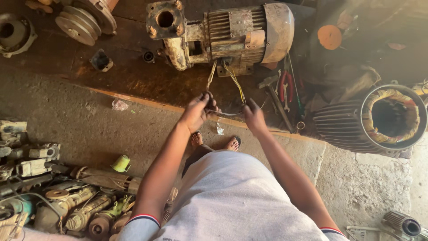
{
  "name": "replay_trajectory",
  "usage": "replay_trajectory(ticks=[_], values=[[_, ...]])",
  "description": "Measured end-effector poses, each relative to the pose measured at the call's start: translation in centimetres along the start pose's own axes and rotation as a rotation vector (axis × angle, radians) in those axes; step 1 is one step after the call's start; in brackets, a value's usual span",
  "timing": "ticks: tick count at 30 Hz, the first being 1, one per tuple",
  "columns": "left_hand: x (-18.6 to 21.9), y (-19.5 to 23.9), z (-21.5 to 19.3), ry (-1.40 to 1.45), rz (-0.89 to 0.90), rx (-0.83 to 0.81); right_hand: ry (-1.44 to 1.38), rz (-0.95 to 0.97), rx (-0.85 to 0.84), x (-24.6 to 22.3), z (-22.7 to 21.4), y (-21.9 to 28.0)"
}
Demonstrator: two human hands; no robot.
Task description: The person uses a screwdriver to remove screws from the terminal box cover of an electric motor. They then remove the cover, handle the internal wiring and a small black component, and place the cover back onto the motor.
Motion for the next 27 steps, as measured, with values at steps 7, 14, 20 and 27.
replay_trajectory(ticks=[7,14,20,27], values=[[0.1,-1.3,-3.0,-0.116,0.142,0.233,0.040,-0.001,-0.209,-4.0,-2.1,2.1],[4.1,1.1,-3.6,-1.506,0.282,0.232,0.599,-0.202,-0.104,-5.4,-7.2,3.3],[3.4,1.8,-1.9,-1.707,0.585,0.140,0.633,-0.089,-0.166,-2.2,-8.1,6.9],[2.0,-2.0,2.5,-1.533,0.595,0.395,0.676,-0.022,-0.135,-0.5,-9.2,10.3]])
Point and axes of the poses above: each hand's wrist, its own y-axis away from the middle knuckle, its own z-axis out of the palm, x = y × z, the point moved 2 cm from there along -y, towards the middle knuckle, and after that the axes turned 5 degrees about y, right-handed, at the moved point
